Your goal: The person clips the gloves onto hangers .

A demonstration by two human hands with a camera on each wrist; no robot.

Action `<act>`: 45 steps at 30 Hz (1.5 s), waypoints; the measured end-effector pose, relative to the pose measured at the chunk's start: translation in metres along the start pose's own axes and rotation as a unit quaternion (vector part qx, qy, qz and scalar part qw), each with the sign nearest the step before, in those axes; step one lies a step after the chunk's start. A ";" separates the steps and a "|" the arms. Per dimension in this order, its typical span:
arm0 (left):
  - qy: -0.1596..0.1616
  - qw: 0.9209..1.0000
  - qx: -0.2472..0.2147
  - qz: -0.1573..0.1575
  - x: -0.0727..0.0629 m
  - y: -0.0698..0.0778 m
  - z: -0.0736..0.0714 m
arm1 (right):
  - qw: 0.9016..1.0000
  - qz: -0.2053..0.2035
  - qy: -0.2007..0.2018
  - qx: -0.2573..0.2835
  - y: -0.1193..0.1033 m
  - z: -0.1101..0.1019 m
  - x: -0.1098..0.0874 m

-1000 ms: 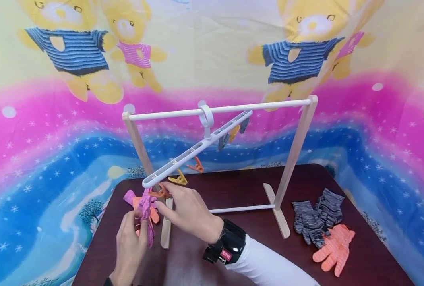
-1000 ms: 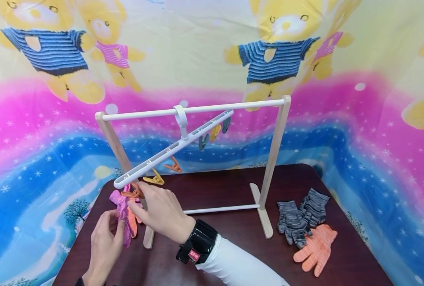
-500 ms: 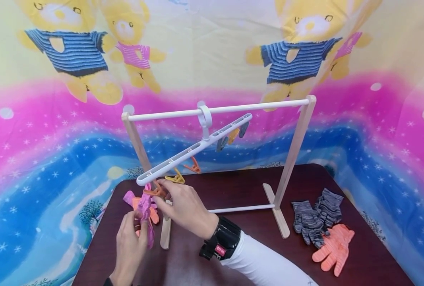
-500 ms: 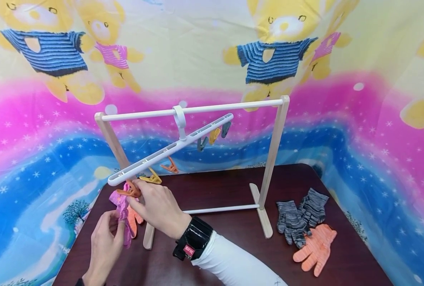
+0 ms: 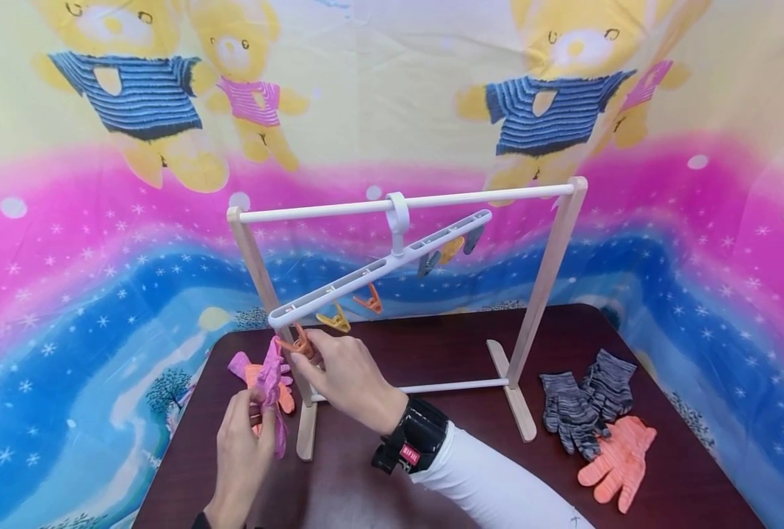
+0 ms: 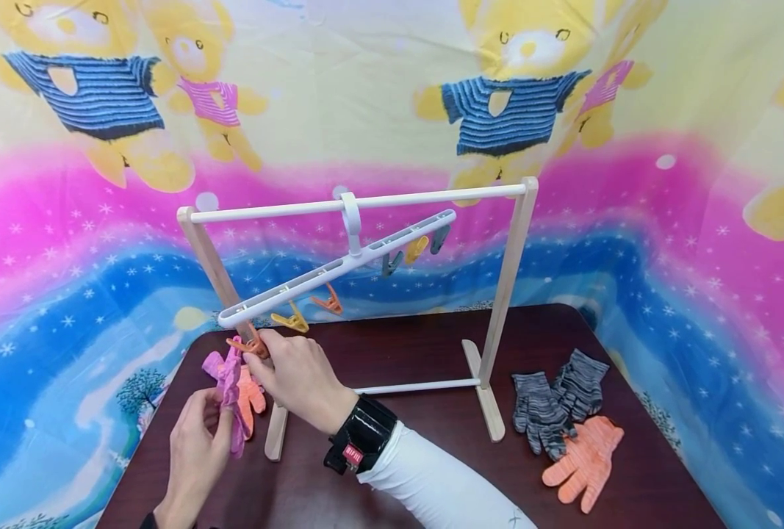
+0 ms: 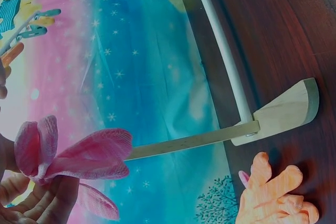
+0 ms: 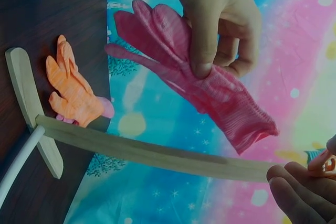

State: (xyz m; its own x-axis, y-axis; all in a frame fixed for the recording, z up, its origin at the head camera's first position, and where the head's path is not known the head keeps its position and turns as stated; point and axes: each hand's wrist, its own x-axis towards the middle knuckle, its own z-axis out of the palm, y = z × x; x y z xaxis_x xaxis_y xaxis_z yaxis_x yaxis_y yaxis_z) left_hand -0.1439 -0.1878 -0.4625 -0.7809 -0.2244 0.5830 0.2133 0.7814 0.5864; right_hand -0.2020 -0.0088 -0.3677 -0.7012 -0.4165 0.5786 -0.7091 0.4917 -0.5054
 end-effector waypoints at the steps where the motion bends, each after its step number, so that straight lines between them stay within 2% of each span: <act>1: -0.003 1.000 -0.001 -0.002 0.000 0.000 0.000 | 1.000 0.001 0.001 0.000 0.001 0.000 0.001; 10: 0.006 1.000 -0.014 0.003 -0.001 0.001 0.004 | 1.000 0.014 0.001 -0.018 0.019 -0.001 0.005; 25: 0.011 1.000 -0.017 0.016 -0.006 -0.003 0.009 | 0.998 0.030 0.030 -0.054 0.041 -0.001 0.005; 33: 0.009 1.000 -0.020 0.016 -0.006 -0.003 0.010 | 0.998 0.043 0.037 -0.036 0.041 -0.004 0.007; 45: 0.006 1.000 -0.020 0.016 -0.008 -0.005 0.011 | 0.997 0.033 0.046 -0.053 0.038 -0.006 0.011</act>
State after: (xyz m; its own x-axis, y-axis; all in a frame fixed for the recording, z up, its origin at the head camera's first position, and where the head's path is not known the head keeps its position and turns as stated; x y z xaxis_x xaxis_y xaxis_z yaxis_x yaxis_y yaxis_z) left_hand -0.1446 -0.1838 -0.4764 -0.7666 -0.2071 0.6079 0.2605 0.7649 0.5892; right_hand -0.2363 0.0096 -0.3768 -0.7333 -0.3106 0.6048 -0.6459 0.5959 -0.4772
